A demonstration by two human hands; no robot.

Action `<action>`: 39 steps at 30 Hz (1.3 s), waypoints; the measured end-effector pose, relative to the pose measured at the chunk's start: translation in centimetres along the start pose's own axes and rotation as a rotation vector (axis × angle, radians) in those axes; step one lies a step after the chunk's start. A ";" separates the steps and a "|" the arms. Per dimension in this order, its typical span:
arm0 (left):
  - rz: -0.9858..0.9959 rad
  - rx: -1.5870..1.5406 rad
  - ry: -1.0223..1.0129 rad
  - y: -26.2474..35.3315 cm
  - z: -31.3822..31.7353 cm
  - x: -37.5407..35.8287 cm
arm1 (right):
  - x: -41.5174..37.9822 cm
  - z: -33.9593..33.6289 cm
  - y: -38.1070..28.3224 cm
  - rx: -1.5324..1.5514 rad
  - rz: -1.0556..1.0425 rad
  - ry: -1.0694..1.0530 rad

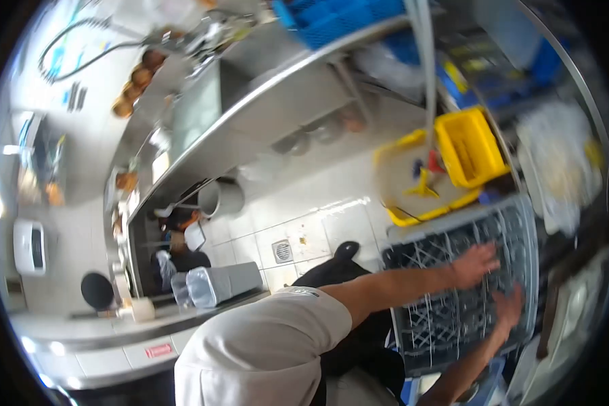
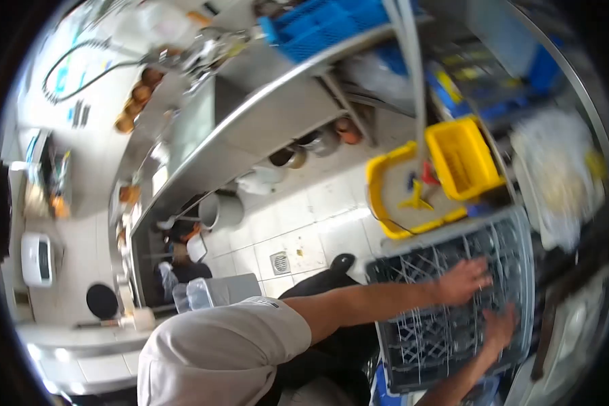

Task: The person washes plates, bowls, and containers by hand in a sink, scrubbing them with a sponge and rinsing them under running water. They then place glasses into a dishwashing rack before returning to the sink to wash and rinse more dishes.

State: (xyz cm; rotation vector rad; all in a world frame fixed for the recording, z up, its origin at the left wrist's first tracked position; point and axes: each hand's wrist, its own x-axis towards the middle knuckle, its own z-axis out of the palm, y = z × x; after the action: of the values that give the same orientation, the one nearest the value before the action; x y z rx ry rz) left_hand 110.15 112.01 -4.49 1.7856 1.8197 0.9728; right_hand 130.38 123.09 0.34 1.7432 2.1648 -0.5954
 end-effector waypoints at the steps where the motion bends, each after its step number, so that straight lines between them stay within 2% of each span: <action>1: 0.009 -0.090 -0.015 0.3 -2.5 -1.7 | 0.5 0.5 1.4 0.013 -0.026 -0.025; 2: 0.011 -0.132 0.023 -0.3 -4.7 -3.9 | 0.5 1.0 2.9 0.072 -0.027 0.010; 3: 0.007 -0.176 0.057 -0.8 -7.5 -5.9 | 2.9 3.3 8.3 0.068 -0.119 -0.045; 5: -0.172 -0.265 0.067 -3.1 -14.3 -12.1 | 4.1 5.9 9.2 -0.037 -0.224 -0.064; 6: -0.286 -0.229 0.085 -4.6 -17.6 -15.8 | 5.1 7.3 9.4 -0.135 -0.272 -0.087; 7: -0.422 -0.200 0.070 -7.0 -20.5 -20.0 | 5.0 8.2 7.4 -0.255 -0.233 0.019; 8: -0.444 -0.058 0.129 -8.7 -24.3 -24.5 | 5.0 9.1 5.5 -0.374 -0.180 0.121; 9: -0.648 -0.148 0.159 -10.3 -27.6 -29.2 | 4.9 10.0 3.6 -0.483 -0.117 0.214; 10: -0.795 -0.162 0.230 -12.4 -29.8 -34.6 | 4.3 10.0 -1.3 -0.498 -0.109 0.340; 11: -0.950 -0.115 0.244 -13.2 -33.5 -39.1 | 3.1 10.0 -6.8 -0.396 -0.203 0.402; 13: -1.019 -0.112 0.545 -16.9 -37.4 -49.3 | -0.5 11.1 -18.5 -0.087 -0.461 0.376; 14: -1.053 -0.173 0.726 -17.4 -39.8 -53.6 | -3.9 11.0 -25.1 0.088 -0.611 0.271; 17: -1.083 0.075 1.033 -19.0 -49.8 -63.6 | -14.9 9.4 -46.9 0.514 -1.000 -0.185; 18: -1.052 0.132 1.106 -18.6 -53.5 -65.6 | -25.6 6.0 -59.2 0.624 -1.057 -0.317; 19: -1.016 0.189 1.174 -18.4 -58.1 -67.4 | -30.5 4.5 -66.9 0.572 -1.080 -0.437; 20: -0.969 0.245 1.201 -18.5 -62.0 -69.0 | -33.5 4.1 -73.7 0.631 -1.237 -0.497; 21: -0.923 0.299 1.230 -18.9 -65.5 -70.5 | -35.5 5.0 -80.0 0.838 -1.319 -0.649; 22: -0.856 0.342 1.251 -18.9 -69.0 -71.6 | -37.5 6.1 -85.3 0.896 -1.257 -0.685; 23: -0.790 0.388 1.269 -19.0 -72.1 -72.8 | -38.5 8.1 -90.0 0.982 -1.094 -0.844; 25: -0.782 0.421 1.333 -21.1 -75.9 -76.2 | -37.8 13.0 -98.5 0.828 -0.943 -1.012; 27: -0.793 0.530 1.378 -22.4 -78.5 -80.9 | -35.1 20.4 -105.0 0.625 -0.797 -0.791; 28: -0.818 0.480 1.432 -22.7 -79.0 -83.4 | -32.7 24.4 -108.5 0.556 -0.705 -0.676; 30: -0.844 0.407 1.556 -23.4 -79.4 -88.9 | -28.0 32.6 -115.7 0.665 -0.478 -0.518; 32: -1.083 0.576 1.500 -25.1 -76.8 -97.4 | -27.7 37.7 -124.1 0.861 -0.355 -0.487; 34: -1.370 0.249 1.766 -24.8 -73.4 -104.2 | -34.2 38.6 -132.7 0.934 -0.459 -0.710; 36: -1.584 0.187 1.888 -22.0 -72.0 -108.7 | -41.9 37.0 -139.7 0.942 -0.579 -0.989; 37: -1.680 0.149 1.937 -20.7 -71.7 -110.8 | -46.1 36.6 -143.8 0.732 -0.766 -1.135; 39: -1.732 0.242 2.079 -18.3 -71.5 -115.0 | -53.8 36.9 -149.5 0.273 -1.082 -1.373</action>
State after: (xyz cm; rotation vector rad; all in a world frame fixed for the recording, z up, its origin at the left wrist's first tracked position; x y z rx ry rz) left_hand 57.41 -13.18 9.83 -1.9960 2.7917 1.4265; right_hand -4.53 32.40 13.44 -0.2010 1.6622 -1.6779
